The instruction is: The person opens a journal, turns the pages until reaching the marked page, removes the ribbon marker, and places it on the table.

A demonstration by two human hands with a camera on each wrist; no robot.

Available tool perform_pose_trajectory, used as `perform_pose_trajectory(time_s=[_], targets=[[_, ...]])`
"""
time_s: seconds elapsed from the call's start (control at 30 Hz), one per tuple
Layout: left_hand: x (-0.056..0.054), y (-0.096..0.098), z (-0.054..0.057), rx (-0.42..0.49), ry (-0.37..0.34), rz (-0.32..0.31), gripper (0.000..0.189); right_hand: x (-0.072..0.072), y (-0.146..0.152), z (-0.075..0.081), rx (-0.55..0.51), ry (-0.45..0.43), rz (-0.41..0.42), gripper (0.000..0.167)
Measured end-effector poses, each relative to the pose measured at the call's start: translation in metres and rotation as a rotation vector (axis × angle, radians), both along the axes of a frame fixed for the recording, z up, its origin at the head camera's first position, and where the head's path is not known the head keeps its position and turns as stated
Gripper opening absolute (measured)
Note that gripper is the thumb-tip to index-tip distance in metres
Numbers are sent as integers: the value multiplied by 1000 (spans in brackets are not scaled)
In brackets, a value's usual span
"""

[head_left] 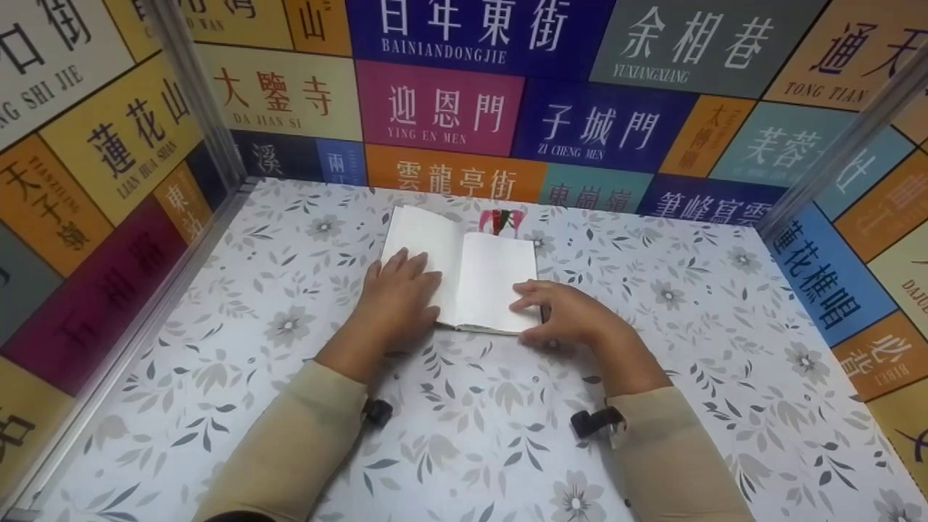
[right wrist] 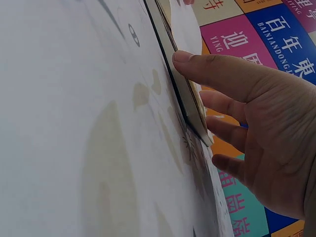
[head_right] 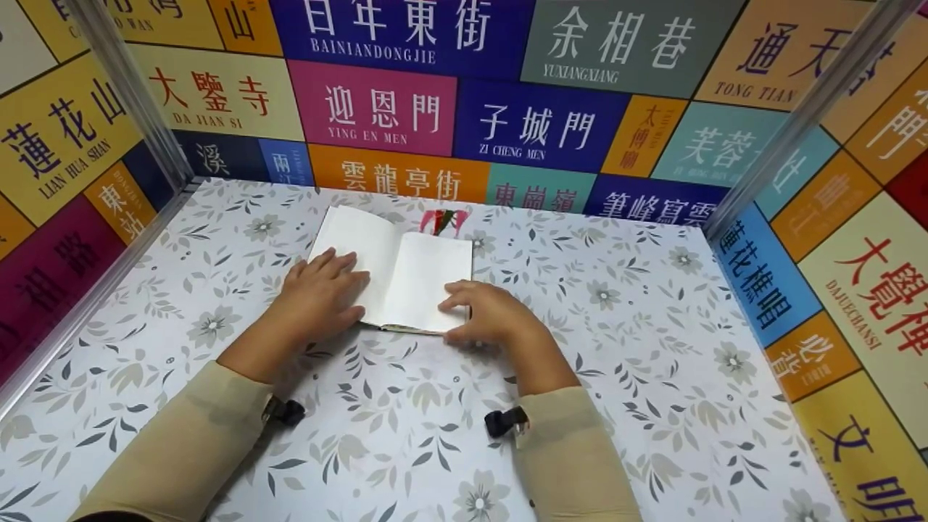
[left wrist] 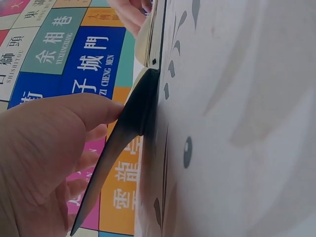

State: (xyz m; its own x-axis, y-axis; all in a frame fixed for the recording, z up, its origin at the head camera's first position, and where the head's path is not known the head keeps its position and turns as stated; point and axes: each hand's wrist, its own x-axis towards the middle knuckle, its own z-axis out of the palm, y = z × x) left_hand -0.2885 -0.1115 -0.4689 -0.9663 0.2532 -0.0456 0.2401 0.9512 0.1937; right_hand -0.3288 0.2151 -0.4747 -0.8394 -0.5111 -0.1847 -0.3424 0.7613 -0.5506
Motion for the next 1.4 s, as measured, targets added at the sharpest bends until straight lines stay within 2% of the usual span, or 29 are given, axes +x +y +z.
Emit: perform_pose_trajectory(time_s=[0.33,0.57,0.8,1.03,1.27,1.4], targets=[[-4,-3,-7,4,-50,2,63,-2,3,-2,1,-25,-41,54],[-6,-5,-13,39,-143,5,62,-1,5,0,-44,-47,-31,48],[-6,-5,-14,41,-153,5,62,-2,5,2,-37,-44,-40,34],[-7,-5,-15,47,-184,7,63,-2,3,3,-144,53,-56,13],[-6,-6,-14,46,-191,7,65,-2,-5,5,-204,193,-94,16],[-3,-5,-12,49,-181,11,69,0,-12,6,-253,291,-96,13]])
